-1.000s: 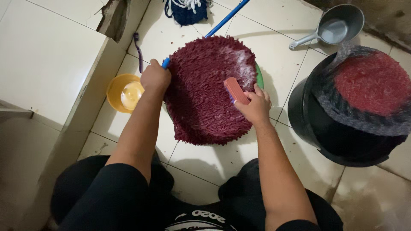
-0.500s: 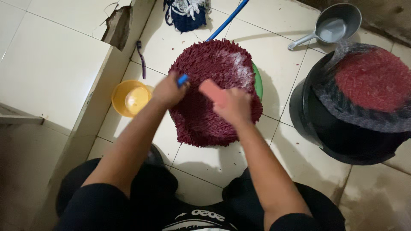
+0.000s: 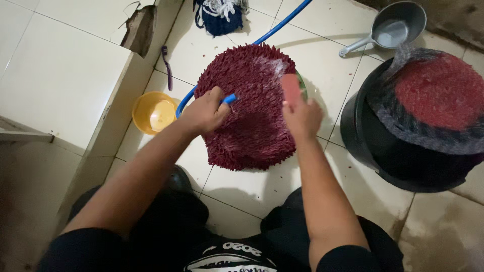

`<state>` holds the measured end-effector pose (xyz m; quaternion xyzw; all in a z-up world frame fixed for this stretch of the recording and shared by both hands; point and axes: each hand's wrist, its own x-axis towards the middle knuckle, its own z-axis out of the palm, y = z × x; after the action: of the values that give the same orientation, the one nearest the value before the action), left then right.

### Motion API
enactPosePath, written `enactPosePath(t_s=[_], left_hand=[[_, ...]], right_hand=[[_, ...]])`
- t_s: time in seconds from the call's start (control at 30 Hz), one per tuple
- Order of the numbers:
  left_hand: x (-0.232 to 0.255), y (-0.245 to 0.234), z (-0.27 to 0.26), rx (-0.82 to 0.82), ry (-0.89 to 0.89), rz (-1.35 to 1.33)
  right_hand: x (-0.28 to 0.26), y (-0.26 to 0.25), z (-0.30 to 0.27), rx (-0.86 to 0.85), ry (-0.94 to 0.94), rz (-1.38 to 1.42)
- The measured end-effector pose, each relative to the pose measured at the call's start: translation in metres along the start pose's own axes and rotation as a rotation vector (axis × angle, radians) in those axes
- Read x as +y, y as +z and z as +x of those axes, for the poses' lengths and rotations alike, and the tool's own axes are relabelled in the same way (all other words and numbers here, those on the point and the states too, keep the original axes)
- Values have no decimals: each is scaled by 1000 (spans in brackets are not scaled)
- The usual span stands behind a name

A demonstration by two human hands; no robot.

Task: The person scrubs a maroon bath mat with a pink brush while holding a blue hose nozzle. The mat is placed on a green bucket, and the person scrubs it thoroughly with soap suds visible.

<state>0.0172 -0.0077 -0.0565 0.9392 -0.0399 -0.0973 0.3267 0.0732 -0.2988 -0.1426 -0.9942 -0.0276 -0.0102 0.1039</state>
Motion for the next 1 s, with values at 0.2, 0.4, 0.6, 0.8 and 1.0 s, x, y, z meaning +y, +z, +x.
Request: enactPosePath(t_s=[0.2,0.4,0.6,0.8,1.0], left_hand=[[54,-41,-13,-71,-28,-48],[67,-37,-10,0,12,-32],[62,-22,-4,-40,192,-147],[71,-18,-5,-56,182,-4],[79,-19,2,-61,134,38]], right_hand=[[-59,15,-23,-289,-307,96],[-73,18,-45,-132,-591,90],[-61,24,-48,-121,-590,48],[-65,23,-46,-159,-586,-28],[-72,-13,-36,-337,-497,-112]])
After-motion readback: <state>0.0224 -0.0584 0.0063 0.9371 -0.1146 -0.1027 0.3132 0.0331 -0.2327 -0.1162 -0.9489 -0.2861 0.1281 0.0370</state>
